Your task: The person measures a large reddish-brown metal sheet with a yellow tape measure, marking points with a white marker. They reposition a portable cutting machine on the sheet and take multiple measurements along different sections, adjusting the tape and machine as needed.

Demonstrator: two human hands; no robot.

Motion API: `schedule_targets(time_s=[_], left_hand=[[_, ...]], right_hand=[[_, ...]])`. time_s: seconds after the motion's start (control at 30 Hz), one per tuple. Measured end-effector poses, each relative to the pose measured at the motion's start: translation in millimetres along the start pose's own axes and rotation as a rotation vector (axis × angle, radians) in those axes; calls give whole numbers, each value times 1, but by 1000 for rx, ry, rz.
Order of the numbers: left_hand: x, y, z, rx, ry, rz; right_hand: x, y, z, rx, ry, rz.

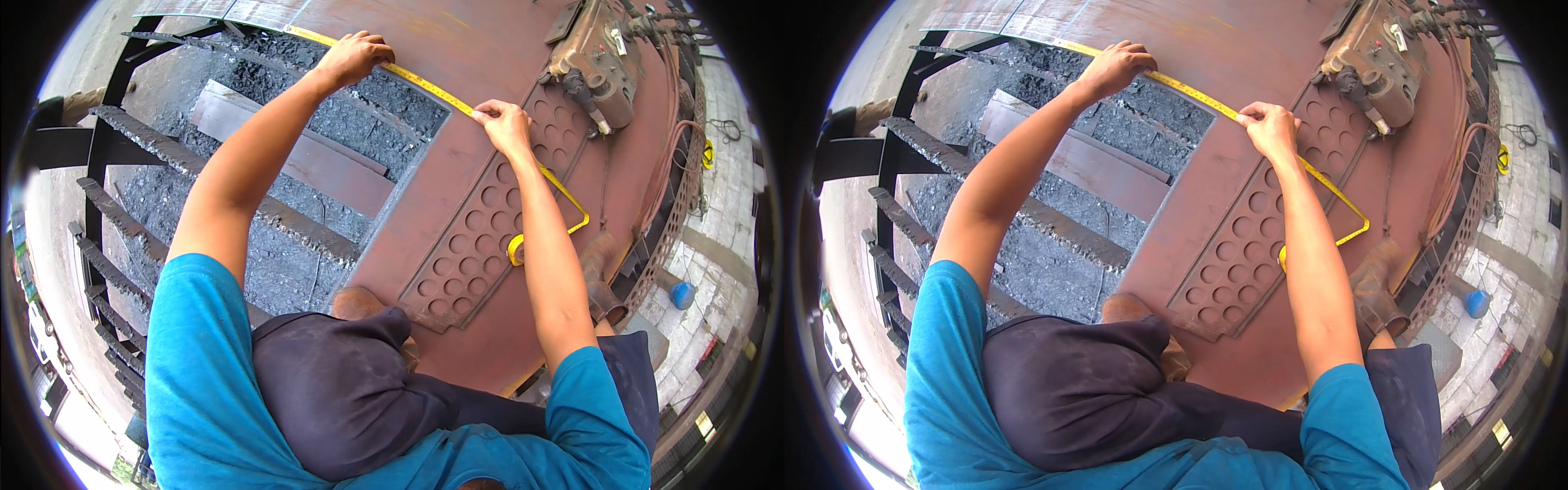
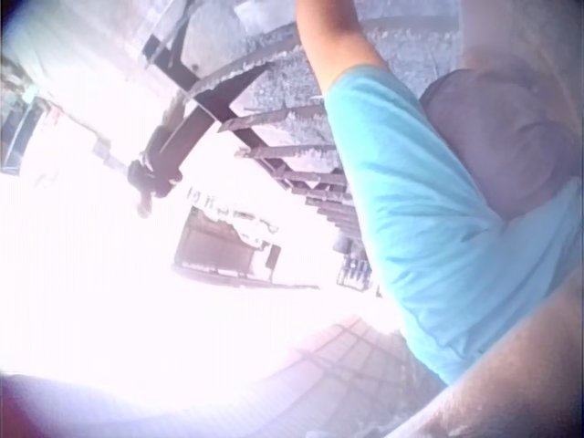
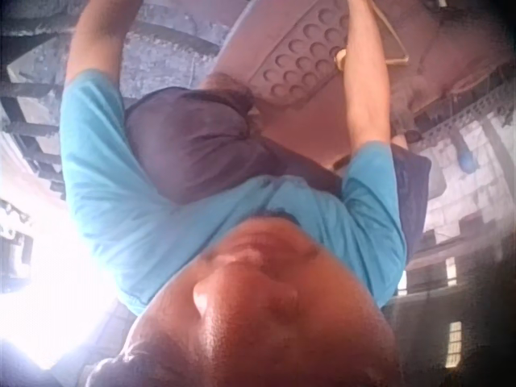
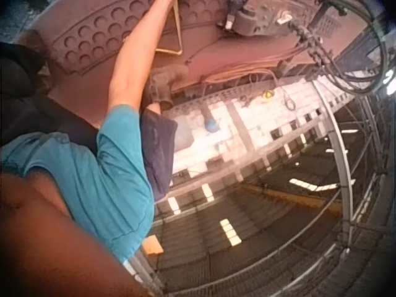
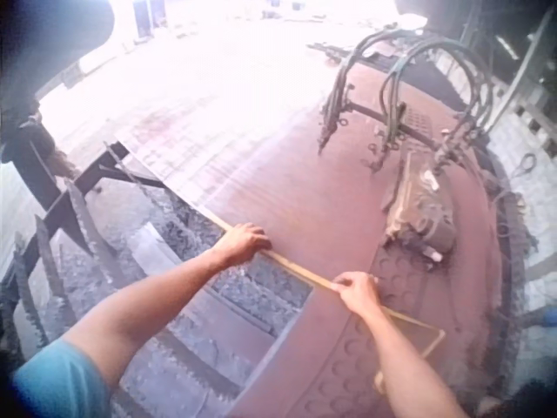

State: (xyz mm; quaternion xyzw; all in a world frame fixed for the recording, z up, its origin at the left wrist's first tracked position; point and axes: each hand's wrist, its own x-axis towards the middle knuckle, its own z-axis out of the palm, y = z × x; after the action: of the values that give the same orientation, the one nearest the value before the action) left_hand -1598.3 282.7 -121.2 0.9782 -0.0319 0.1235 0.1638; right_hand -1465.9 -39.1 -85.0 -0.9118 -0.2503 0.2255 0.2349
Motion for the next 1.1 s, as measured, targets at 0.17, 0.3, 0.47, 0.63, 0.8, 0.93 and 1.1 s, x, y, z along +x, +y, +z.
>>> schedule_targets(time_s=[0.17,0.3,0.47,0.63,0.8,0.93,1.1], left_hand=[[0,1,-1,-33,3,-12],[4,5,-1,-16,7,6],[4,0,1,-1,12,15],[4,-1,6,-7,20,15],[3,-4,7,-8,12,7],[4,-4,7,-30,27,21],[4,-3,9,-27,42,20]], right_hand=[[0,-1,3,-46,4,0],[2,3,2,-32,0,17],[0,1,5,1,20,-7],[-2,-1,3,-19,17,-3],[-2,-4,3,-36,30,-8],[-3,-3,2,-33,36,-23],[-4,1,2,-52,60,-58]])
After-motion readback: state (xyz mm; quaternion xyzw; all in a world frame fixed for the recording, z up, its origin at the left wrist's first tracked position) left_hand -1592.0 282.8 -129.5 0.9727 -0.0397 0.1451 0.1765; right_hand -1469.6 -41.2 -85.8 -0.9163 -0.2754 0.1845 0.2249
